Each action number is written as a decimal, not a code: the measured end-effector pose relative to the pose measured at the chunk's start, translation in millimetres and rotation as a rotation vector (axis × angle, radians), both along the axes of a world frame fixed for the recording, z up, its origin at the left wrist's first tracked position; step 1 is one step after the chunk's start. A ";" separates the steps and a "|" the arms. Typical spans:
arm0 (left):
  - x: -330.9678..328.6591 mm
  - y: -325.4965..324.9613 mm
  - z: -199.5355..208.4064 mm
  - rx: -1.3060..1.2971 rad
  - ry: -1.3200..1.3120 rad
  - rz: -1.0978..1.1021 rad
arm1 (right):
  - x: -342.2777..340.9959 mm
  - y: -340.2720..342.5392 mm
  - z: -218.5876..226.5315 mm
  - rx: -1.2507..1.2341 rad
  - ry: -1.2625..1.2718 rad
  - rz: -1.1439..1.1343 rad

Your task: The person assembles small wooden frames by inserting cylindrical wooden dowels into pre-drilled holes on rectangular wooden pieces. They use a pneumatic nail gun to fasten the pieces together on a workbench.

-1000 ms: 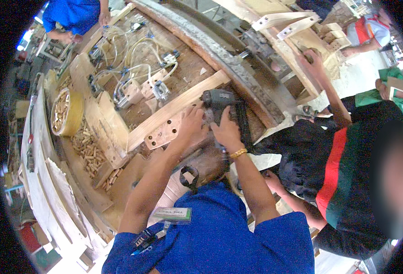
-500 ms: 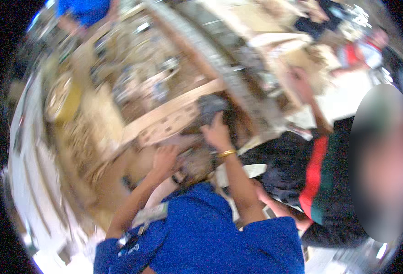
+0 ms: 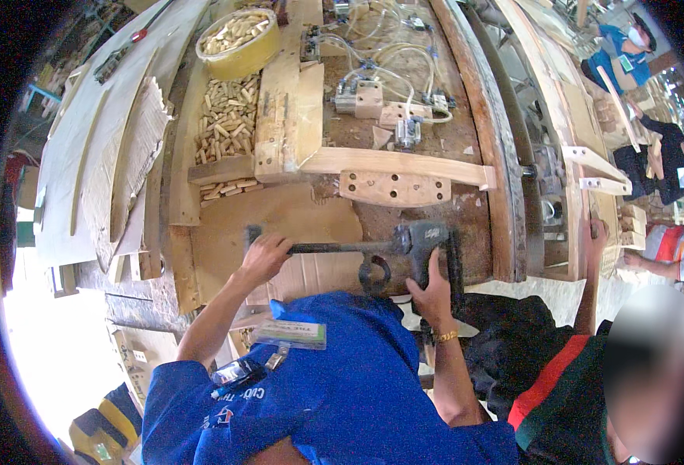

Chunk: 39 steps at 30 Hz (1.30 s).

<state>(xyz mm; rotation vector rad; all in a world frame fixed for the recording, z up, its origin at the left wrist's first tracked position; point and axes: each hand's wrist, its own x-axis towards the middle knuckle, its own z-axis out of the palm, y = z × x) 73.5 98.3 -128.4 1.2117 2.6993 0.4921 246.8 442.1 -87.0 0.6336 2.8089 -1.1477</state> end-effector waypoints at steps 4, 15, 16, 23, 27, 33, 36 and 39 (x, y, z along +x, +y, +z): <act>4.9 -40.0 27.0 0.072 -0.076 0.291 | -4.2 -19.7 -17.1 -0.016 -0.107 0.069; 26.4 -54.0 8.1 0.146 -0.068 0.384 | -19.8 -6.0 -30.2 0.144 0.098 0.186; 31.2 -50.3 6.4 0.152 -0.081 0.370 | -25.7 4.8 -20.2 0.120 0.092 0.108; -12.8 7.2 78.4 -0.147 -0.276 0.023 | -111.2 -56.0 94.7 0.206 0.358 0.505; -28.2 34.7 115.9 -0.092 -0.093 -0.091 | -79.6 -27.3 52.1 0.030 -0.086 0.076; -12.3 -28.2 53.3 -0.059 -0.239 0.133 | -40.9 -56.1 -24.2 0.211 -0.147 -0.095; -1.1 -50.5 25.1 -0.109 -0.171 0.171 | -58.0 -64.0 -16.9 0.126 -0.401 -0.104; 2.9 -56.7 5.3 0.020 0.027 0.180 | -74.4 -55.2 4.0 -0.089 -0.699 -0.129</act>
